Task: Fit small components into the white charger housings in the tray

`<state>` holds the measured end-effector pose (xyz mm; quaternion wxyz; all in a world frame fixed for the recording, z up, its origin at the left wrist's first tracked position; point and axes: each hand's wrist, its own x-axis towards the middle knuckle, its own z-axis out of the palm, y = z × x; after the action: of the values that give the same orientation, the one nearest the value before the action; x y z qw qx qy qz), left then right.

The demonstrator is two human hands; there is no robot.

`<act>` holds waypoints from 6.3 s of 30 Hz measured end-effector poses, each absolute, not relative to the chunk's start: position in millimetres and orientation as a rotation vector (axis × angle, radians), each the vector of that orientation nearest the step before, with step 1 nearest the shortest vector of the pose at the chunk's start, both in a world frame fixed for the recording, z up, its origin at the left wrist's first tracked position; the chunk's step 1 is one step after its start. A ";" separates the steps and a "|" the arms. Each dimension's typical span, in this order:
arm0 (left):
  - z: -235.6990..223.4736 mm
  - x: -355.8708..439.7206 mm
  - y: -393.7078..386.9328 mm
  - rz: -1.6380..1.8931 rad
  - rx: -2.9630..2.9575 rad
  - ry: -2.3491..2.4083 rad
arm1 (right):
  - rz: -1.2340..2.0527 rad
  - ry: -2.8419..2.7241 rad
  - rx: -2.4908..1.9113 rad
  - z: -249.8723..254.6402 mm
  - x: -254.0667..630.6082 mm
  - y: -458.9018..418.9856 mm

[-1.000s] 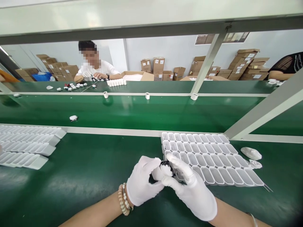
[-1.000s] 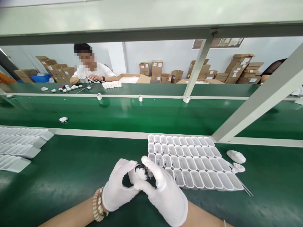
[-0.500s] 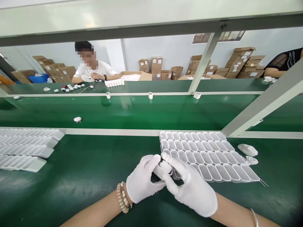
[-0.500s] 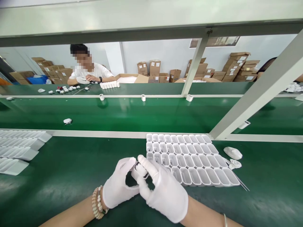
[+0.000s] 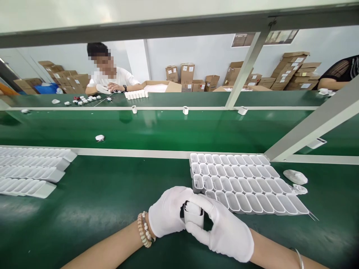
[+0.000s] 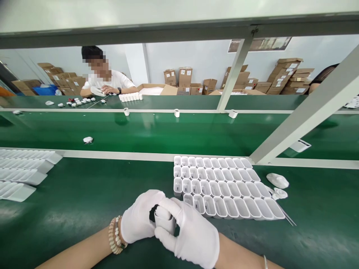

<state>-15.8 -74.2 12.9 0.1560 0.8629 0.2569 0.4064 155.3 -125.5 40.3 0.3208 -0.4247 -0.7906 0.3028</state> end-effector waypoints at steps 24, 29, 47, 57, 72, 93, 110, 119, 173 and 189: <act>17.5 -14.3 -73.6 1.208 2.727 0.605 | 0.870 -2.125 -1.127 43.1 154.0 -125.3; 19.8 -14.6 -75.1 1.252 2.771 0.665 | 0.715 -2.164 -1.087 41.1 154.6 -124.7; 17.1 -18.9 -75.1 1.332 2.646 0.719 | 0.666 -1.953 -1.342 23.3 158.6 -130.6; 18.2 -17.2 -74.3 1.233 2.534 0.701 | 0.484 -2.012 -1.260 26.1 157.9 -128.6; 20.6 -18.1 -77.0 0.992 2.406 0.803 | 0.517 -2.095 -1.255 36.9 160.1 -122.2; 40.1 -7.9 -79.5 0.553 2.056 1.302 | 0.001 -2.298 -1.263 20.9 152.8 -127.3; 33.7 -6.0 -77.9 0.061 2.665 1.201 | -0.464 -2.409 -1.122 28.2 156.6 -115.7; 39.8 -7.6 -74.8 0.034 2.620 1.206 | -0.215 -2.473 -1.215 26.0 167.1 -115.1; 39.4 -10.7 -75.1 0.026 2.524 0.699 | 1.413 -1.755 -1.311 48.8 147.0 -126.2; 23.3 -14.9 -66.5 0.442 1.904 0.525 | 1.066 -2.064 -1.394 63.9 156.1 -126.8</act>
<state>-14.9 -66.5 23.3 0.5303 0.7976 0.2200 0.1851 156.1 -126.8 63.9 0.2144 -0.5027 -0.7440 0.3844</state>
